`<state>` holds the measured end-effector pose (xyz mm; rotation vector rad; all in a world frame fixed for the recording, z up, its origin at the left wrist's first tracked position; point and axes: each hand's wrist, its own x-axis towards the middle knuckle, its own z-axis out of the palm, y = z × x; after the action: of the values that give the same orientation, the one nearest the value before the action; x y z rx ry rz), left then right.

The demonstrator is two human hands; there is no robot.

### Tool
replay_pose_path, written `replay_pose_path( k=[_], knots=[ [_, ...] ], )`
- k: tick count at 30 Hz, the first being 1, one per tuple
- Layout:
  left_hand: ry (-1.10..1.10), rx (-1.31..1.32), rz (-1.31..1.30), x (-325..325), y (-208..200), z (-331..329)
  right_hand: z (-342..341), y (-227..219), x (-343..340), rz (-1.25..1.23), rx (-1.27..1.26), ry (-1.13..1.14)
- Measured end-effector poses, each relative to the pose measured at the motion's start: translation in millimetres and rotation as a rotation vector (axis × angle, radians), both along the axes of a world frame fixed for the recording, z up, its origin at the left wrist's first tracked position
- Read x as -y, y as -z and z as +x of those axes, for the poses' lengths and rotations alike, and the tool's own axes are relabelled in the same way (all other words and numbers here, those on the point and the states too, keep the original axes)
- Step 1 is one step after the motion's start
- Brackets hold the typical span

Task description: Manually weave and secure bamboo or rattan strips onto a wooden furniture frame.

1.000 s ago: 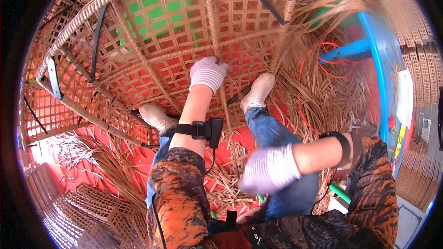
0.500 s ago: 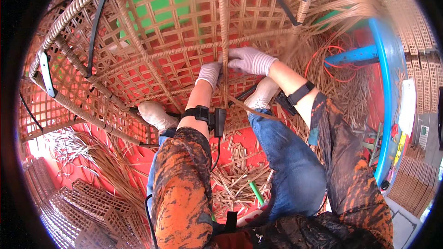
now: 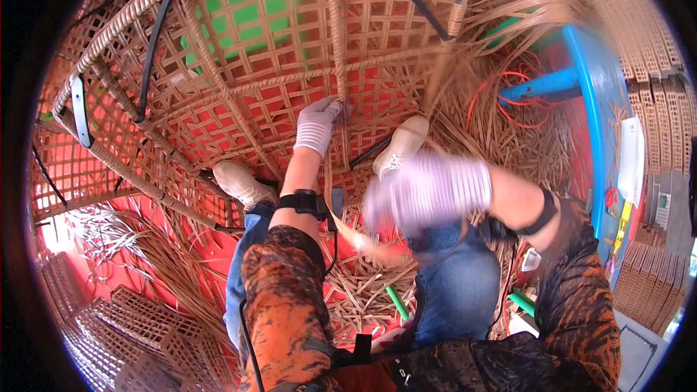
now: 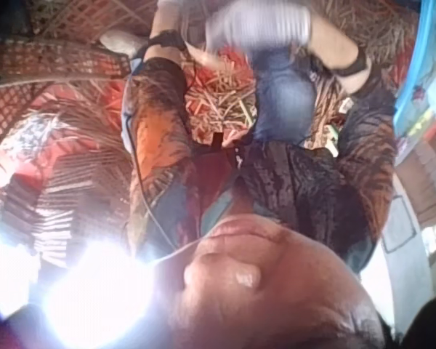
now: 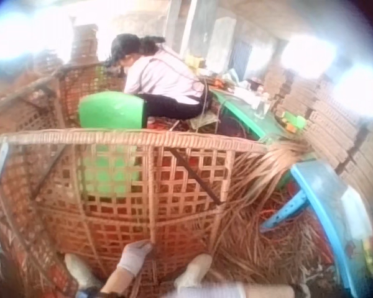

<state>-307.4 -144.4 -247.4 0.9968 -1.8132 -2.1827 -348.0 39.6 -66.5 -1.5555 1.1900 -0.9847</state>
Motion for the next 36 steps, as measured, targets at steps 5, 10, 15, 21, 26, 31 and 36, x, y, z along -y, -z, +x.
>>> replay_pose_path(
  k=[5,10,15,21,26,31,36],
  knots=[
    [0.051,-0.006,0.455,3.1,26.2,-11.2,-102.2,92.4,34.6,0.531,-0.29,0.717],
    [0.042,0.281,0.515,-0.1,33.1,-33.5,-101.9,130.7,66.8,0.368,-0.692,0.396],
    [-0.032,0.25,-0.103,-6.3,-22.5,-9.2,-49.0,49.4,14.1,0.34,-0.924,0.188],
    [0.099,0.285,-0.372,-33.4,-54.3,-17.9,54.5,-72.3,-40.2,0.386,-0.245,-0.461],
    [0.044,-0.034,0.354,7.1,33.3,9.8,-33.7,-11.6,-15.1,0.571,-0.143,0.28],
    [0.09,0.092,0.302,9.6,22.2,-11.3,-92.7,108.9,39.6,0.401,-0.31,0.681],
    [0.121,0.291,0.264,13.7,31.5,-30.4,-102.8,137.3,85.0,0.614,-0.575,0.377]
  ],
)
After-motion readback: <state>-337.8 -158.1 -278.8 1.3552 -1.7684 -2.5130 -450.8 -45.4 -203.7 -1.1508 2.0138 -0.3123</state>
